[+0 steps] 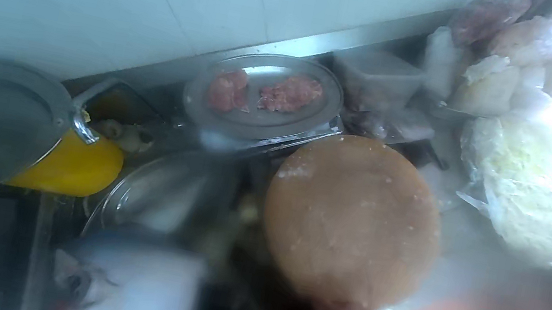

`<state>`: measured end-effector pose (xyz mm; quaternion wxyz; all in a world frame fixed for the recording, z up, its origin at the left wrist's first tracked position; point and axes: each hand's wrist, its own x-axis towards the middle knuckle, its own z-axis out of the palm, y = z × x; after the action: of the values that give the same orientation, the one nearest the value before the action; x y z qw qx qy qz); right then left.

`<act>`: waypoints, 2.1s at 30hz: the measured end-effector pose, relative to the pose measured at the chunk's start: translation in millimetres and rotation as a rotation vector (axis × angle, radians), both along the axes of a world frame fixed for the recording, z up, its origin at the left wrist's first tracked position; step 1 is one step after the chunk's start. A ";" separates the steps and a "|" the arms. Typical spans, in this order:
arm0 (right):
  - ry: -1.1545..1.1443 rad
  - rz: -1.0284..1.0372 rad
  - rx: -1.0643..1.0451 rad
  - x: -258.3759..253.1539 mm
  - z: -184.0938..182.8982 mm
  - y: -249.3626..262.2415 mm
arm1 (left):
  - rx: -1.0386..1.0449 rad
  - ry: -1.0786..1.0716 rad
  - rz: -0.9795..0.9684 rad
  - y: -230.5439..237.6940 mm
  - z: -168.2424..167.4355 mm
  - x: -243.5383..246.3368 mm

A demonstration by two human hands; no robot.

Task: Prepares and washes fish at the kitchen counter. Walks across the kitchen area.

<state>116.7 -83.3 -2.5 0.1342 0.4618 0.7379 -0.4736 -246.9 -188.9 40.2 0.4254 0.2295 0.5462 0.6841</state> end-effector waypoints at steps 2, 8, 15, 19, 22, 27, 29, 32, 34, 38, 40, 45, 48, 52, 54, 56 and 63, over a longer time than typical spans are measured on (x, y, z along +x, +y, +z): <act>-0.034 -0.142 0.142 20.1 13.8 -7.7 | 0.023 -0.138 -0.109 29.3 -3.8 27.6; -0.134 -0.519 0.670 121.3 78.3 8.6 | -0.017 -0.506 -0.347 91.5 -71.0 125.0; -0.226 -0.775 -0.035 131.8 22.9 3.0 | -0.274 -0.673 -0.554 108.5 -96.0 175.4; -0.096 -0.856 -0.115 147.4 -8.6 4.2 | -0.751 0.178 -0.880 122.1 -73.8 152.1; -0.075 -0.828 -0.054 153.3 -10.4 9.6 | -0.753 0.935 -0.933 120.2 -49.7 143.4; -0.146 -0.788 0.098 136.3 11.9 13.8 | -0.041 1.386 -0.560 136.5 -86.3 174.9; -0.189 -0.655 0.091 122.8 24.4 19.4 | 0.052 1.415 -0.519 141.6 -116.7 181.8; -0.283 -0.450 -0.004 96.3 37.9 32.5 | 0.117 1.391 -0.463 141.9 -140.2 180.3; -0.320 -0.366 -0.029 87.8 38.4 39.2 | 0.140 1.376 -0.450 141.7 -146.1 179.1; -0.386 -0.272 -0.070 81.9 37.3 53.4 | 0.154 1.368 -0.428 142.6 -145.5 179.2; -0.405 -0.254 -0.077 81.3 37.4 58.6 | 0.164 1.365 -0.417 144.3 -145.8 179.8; -0.401 -0.229 -0.076 78.4 30.1 69.9 | 0.181 1.363 -0.423 143.8 -150.5 179.2; -0.366 -0.254 -0.086 67.2 21.9 82.3 | 0.187 1.355 -0.418 144.2 -151.9 179.1; -0.302 -0.290 -0.099 52.8 10.6 99.8 | 0.200 1.364 -0.408 145.3 -152.2 179.3; -0.265 -0.280 -0.096 55.4 4.8 100.5 | 0.193 1.365 -0.414 144.5 -152.0 179.6; -0.187 -0.271 -0.112 68.1 1.2 97.6 | 0.189 1.375 -0.414 145.3 -151.2 179.7; -0.166 -0.111 -0.136 88.0 -8.7 121.5 | 0.202 1.363 -0.411 148.3 -148.9 179.4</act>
<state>204.7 38.2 -11.3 0.1994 0.5292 0.6637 -0.4895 -67.5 -40.5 -108.7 0.0867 0.7421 0.5701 0.3419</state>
